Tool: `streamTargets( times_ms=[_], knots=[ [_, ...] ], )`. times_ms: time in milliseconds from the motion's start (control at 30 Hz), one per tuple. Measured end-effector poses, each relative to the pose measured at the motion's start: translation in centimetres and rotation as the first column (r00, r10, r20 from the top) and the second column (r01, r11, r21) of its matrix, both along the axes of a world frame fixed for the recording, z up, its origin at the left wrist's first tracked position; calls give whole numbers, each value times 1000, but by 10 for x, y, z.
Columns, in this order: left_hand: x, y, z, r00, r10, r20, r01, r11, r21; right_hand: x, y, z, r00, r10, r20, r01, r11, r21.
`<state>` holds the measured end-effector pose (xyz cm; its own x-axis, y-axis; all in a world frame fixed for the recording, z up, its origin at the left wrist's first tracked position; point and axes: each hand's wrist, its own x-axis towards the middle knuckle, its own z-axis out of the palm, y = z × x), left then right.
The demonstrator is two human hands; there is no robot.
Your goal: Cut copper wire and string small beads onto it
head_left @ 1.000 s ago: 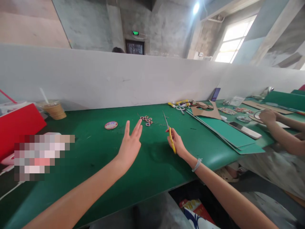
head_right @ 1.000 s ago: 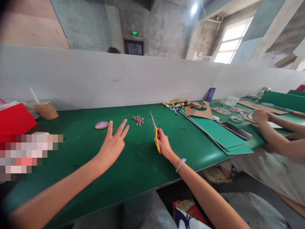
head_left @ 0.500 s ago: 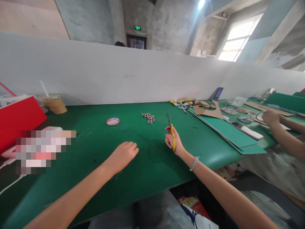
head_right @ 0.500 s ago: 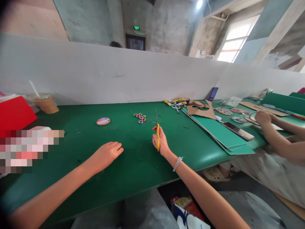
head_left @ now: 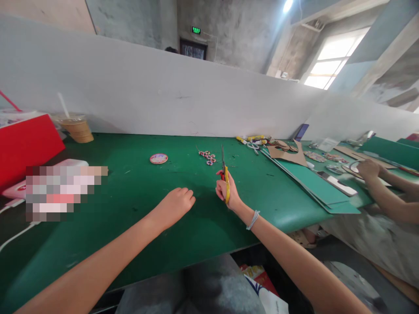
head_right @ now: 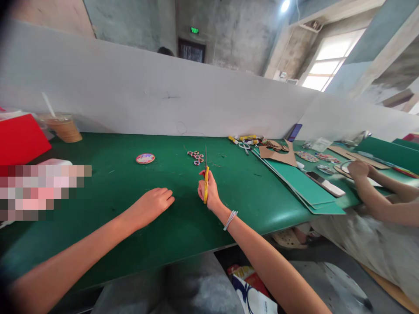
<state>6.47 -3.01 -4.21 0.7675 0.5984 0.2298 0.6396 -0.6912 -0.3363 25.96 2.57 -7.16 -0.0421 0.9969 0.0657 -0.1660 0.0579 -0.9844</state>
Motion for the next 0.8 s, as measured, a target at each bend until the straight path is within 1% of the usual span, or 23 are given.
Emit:
streamTargets(
  times_ms=[167, 333, 433, 567, 667, 733, 800],
  knots=[
    [1, 0, 0, 999, 10, -49, -10, 1000, 4, 2, 0, 3, 998, 61, -7, -61, 998, -13],
    [3, -2, 0, 998, 17, -60, -18, 1000, -6, 4, 2, 0, 995, 94, 14, -94, 996, -3],
    [4, -2, 0, 998, 18, -58, -18, 1000, -1, -2, 3, -5, 993, 98, 60, -98, 995, 2],
    [3, -1, -2, 998, 10, -58, -10, 1000, 12, -23, 6, -14, 984, 139, 111, -146, 987, 61],
    [3, 1, -4, 998, 1, -63, -1, 1000, 12, -45, 9, -19, 981, 156, 112, -164, 984, 65],
    [3, 2, -6, 998, 1, -70, 0, 1000, 13, -58, 11, -21, 987, 120, 110, -128, 989, 74],
    [1, 3, -7, 997, 1, -77, 0, 1000, 19, -70, 10, -22, 993, 52, 102, -62, 993, 101]
  ],
)
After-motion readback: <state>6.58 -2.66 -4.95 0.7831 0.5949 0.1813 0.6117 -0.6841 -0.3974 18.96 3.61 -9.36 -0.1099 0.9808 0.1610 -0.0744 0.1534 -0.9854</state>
